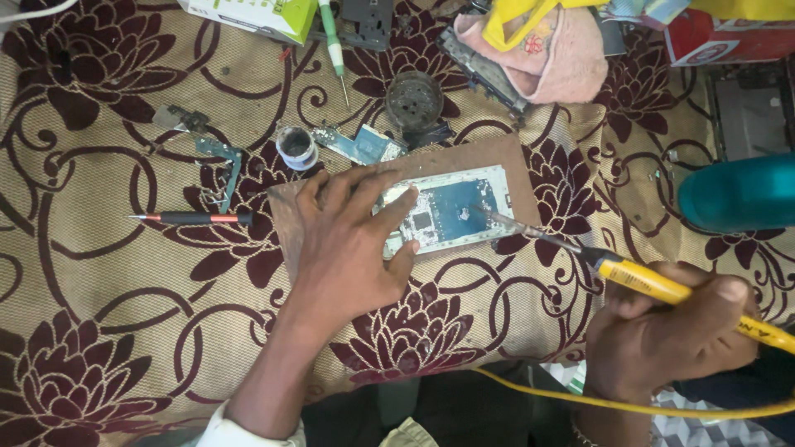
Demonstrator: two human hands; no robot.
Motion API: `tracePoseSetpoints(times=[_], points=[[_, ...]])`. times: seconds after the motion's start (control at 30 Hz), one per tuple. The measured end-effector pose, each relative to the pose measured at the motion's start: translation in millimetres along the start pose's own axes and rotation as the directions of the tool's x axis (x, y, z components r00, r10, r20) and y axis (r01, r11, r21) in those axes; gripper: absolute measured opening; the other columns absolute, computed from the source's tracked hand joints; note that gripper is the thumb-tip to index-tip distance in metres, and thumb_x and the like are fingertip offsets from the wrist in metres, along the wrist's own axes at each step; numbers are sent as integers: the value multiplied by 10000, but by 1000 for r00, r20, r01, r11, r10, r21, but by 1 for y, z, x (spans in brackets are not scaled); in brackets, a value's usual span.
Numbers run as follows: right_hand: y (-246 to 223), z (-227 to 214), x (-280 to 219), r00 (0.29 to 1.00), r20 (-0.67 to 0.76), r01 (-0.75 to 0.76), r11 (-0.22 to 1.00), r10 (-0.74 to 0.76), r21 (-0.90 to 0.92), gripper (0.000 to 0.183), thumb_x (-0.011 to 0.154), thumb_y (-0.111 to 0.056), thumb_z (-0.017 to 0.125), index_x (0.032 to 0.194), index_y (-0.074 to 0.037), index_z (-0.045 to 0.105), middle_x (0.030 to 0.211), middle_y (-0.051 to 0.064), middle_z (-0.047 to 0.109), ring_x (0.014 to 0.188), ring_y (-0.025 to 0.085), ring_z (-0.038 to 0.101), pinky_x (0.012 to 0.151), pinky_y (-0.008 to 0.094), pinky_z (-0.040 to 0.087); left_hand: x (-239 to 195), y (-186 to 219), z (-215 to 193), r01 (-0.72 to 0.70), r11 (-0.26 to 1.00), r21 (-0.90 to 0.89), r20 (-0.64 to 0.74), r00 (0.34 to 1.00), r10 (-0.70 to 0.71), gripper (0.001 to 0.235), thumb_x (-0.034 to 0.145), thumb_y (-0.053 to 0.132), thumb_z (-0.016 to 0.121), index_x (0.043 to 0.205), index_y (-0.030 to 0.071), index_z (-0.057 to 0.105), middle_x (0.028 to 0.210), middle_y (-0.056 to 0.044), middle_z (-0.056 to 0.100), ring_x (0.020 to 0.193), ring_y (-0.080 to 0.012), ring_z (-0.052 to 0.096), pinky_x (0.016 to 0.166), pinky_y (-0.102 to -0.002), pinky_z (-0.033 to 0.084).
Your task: The person uses a soldering iron to apply heat to various points on a circuit board. They repeatedly dip the iron into a small container of flux and continue soldering different areas of the board throughout the clip.
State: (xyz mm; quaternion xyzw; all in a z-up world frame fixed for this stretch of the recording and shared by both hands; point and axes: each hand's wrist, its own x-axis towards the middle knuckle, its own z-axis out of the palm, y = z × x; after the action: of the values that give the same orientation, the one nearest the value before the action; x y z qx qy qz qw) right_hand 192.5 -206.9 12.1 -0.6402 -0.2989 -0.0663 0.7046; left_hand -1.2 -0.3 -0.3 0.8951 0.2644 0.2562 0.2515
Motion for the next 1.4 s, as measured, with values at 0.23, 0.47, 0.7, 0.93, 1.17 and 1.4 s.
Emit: tracePoseSetpoints(times=[0.23, 0.47, 0.7, 0.93, 1.17, 1.4], points=[[27, 27, 27, 990, 103, -130, 922, 99, 366, 497, 1244, -326, 544, 969, 86, 586, 704, 172, 602, 521, 157, 588, 456, 279, 495, -1, 0, -1, 1, 1000, -8, -13, 1000, -1, 488, 756, 245, 771, 1200, 47, 735, 1367, -136, 616, 1350, -324, 466, 1146, -619, 209], [42, 77, 53, 961, 239, -197, 951, 140, 238, 391, 1211, -298, 517, 1184, 79, 617, 827, 170, 699, 656, 178, 676, 613, 289, 586, 0, -1, 0, 21, 1000, -20, 7, 1000, -21, 486, 755, 241, 773, 1192, 33, 733, 1381, -150, 616, 1353, -319, 462, 1152, -621, 201], [38, 103, 52, 907, 417, -29, 996, 63, -87, 414, 1219, -306, 490, 1218, 92, 603, 827, 149, 711, 696, 157, 687, 661, 253, 559, -1, -1, 0, 22, 999, -34, -4, 1000, -22, 486, 758, 237, 770, 1198, 34, 734, 1372, -146, 619, 1351, -315, 463, 1149, -624, 201], [39, 101, 49, 895, 441, -21, 994, 68, -111, 416, 1224, -282, 492, 1196, 103, 646, 847, 137, 712, 740, 141, 691, 698, 250, 550, -1, -2, 1, 19, 1000, -22, 6, 1000, -19, 487, 756, 235, 773, 1193, 24, 732, 1365, -146, 617, 1351, -311, 464, 1152, -629, 198], [40, 119, 53, 890, 455, 51, 998, -31, -32, 355, 1170, -237, 511, 1148, 97, 632, 880, 112, 733, 763, 136, 734, 672, 254, 611, -1, -1, 0, 14, 999, -35, -3, 1000, -14, 503, 757, 236, 771, 1210, 22, 728, 1369, -145, 616, 1346, -304, 466, 1152, -630, 199], [41, 109, 45, 914, 405, 91, 969, 10, -229, 407, 1228, -240, 492, 1124, 92, 704, 860, 167, 743, 712, 149, 697, 671, 253, 537, -3, -3, 3, 1, 1000, -17, -13, 1000, -2, 485, 757, 239, 768, 1195, 32, 731, 1374, -138, 611, 1352, -302, 468, 1156, -612, 210]])
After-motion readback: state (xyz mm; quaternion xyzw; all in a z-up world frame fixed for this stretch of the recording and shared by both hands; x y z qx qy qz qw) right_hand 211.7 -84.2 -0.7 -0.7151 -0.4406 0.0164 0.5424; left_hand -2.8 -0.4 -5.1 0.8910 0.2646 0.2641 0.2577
